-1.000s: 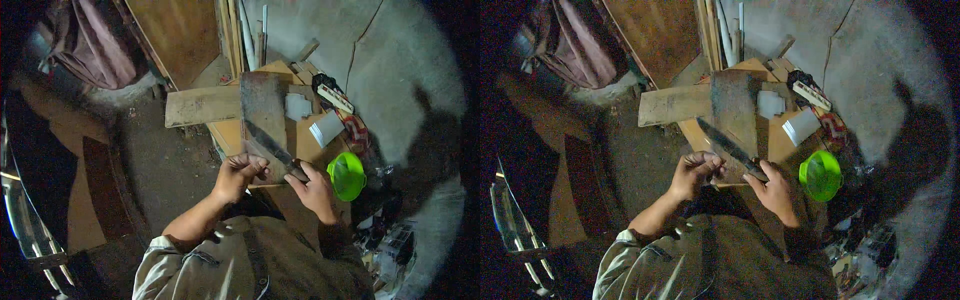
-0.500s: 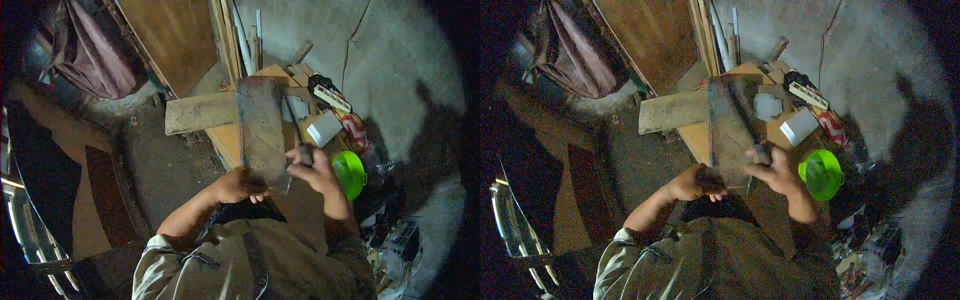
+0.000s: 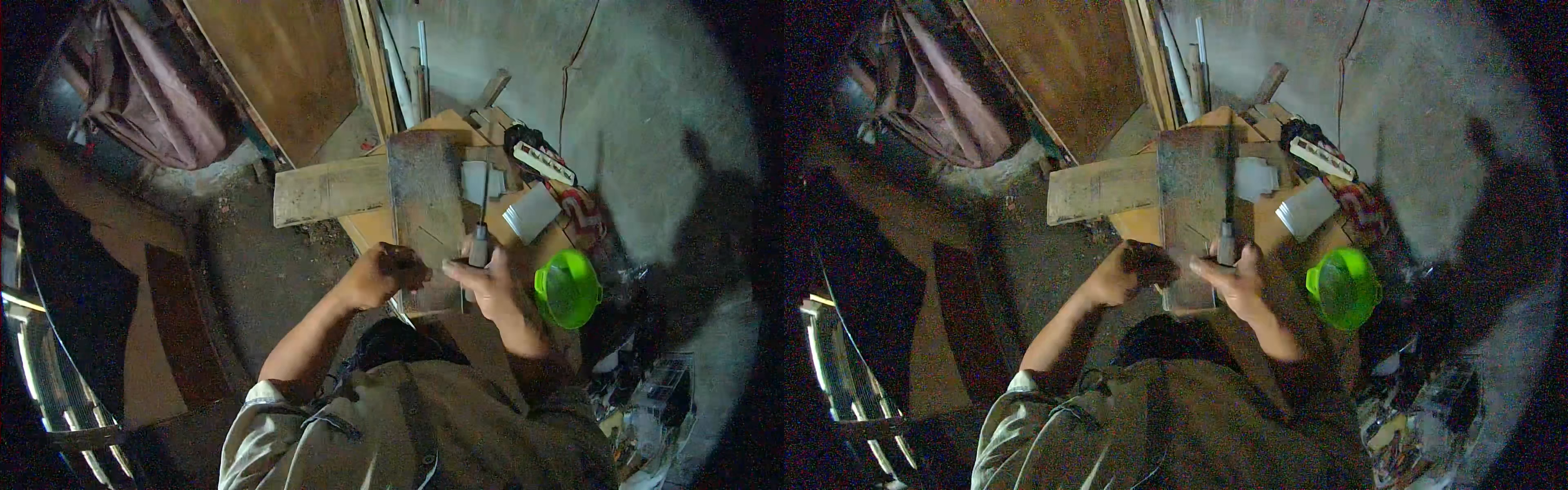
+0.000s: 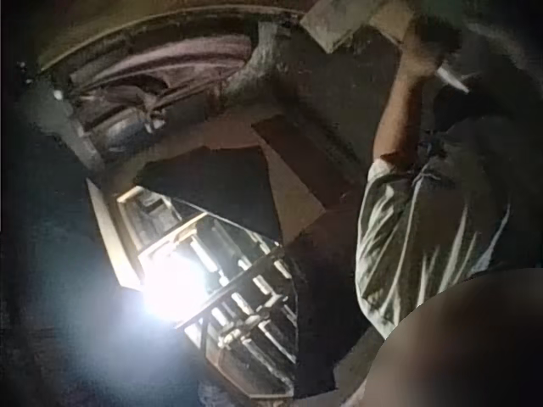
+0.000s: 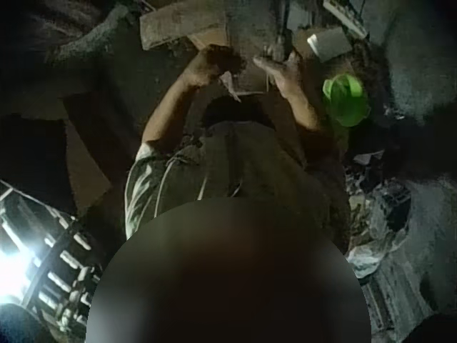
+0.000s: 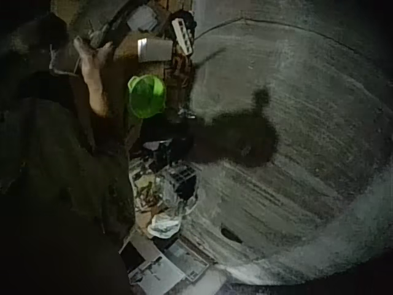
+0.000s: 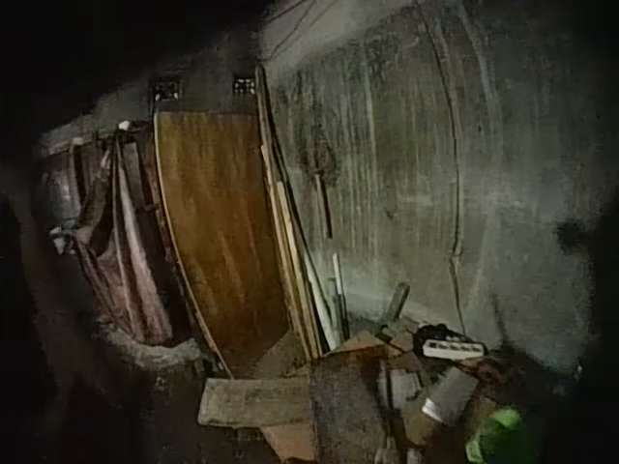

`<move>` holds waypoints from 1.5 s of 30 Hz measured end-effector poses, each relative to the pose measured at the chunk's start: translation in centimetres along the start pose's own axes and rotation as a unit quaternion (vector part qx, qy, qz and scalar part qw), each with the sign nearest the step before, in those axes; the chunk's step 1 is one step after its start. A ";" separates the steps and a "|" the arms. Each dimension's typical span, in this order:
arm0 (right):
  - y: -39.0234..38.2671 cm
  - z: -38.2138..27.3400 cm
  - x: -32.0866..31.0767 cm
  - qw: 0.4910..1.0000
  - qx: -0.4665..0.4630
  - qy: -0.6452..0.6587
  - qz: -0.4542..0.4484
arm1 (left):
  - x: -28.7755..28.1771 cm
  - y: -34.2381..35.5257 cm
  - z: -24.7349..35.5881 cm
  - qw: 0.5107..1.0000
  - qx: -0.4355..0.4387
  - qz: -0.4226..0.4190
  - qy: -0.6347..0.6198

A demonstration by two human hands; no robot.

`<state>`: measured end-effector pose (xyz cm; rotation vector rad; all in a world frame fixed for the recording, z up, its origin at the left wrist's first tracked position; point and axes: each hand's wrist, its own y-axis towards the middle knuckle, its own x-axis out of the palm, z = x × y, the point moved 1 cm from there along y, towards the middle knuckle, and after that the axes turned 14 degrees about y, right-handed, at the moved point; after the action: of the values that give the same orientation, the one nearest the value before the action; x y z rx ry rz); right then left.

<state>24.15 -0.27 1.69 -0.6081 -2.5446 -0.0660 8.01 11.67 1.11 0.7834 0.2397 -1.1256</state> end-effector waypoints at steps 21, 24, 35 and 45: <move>-1.0 -0.5 0.4 0.990 -0.049 -0.129 0.034 | 3.7 0.1 1.8 0.785 -0.311 0.318 -0.431; -1.6 -2.9 -2.2 0.952 -0.080 -0.294 -0.034 | 2.2 -0.5 1.2 0.800 -0.372 0.296 -0.367; -5.3 -6.9 -4.0 0.837 -0.047 -0.529 -0.131 | -0.2 -1.8 0.5 0.788 -0.370 0.333 -0.362; -5.8 -7.3 -3.7 0.846 0.020 -0.525 -0.089 | 0.0 -1.7 1.3 0.811 -0.361 0.334 -0.318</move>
<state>27.99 -8.20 6.57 -0.4356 -3.6481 0.3543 6.30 10.46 1.26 -0.2278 -0.1782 -0.4842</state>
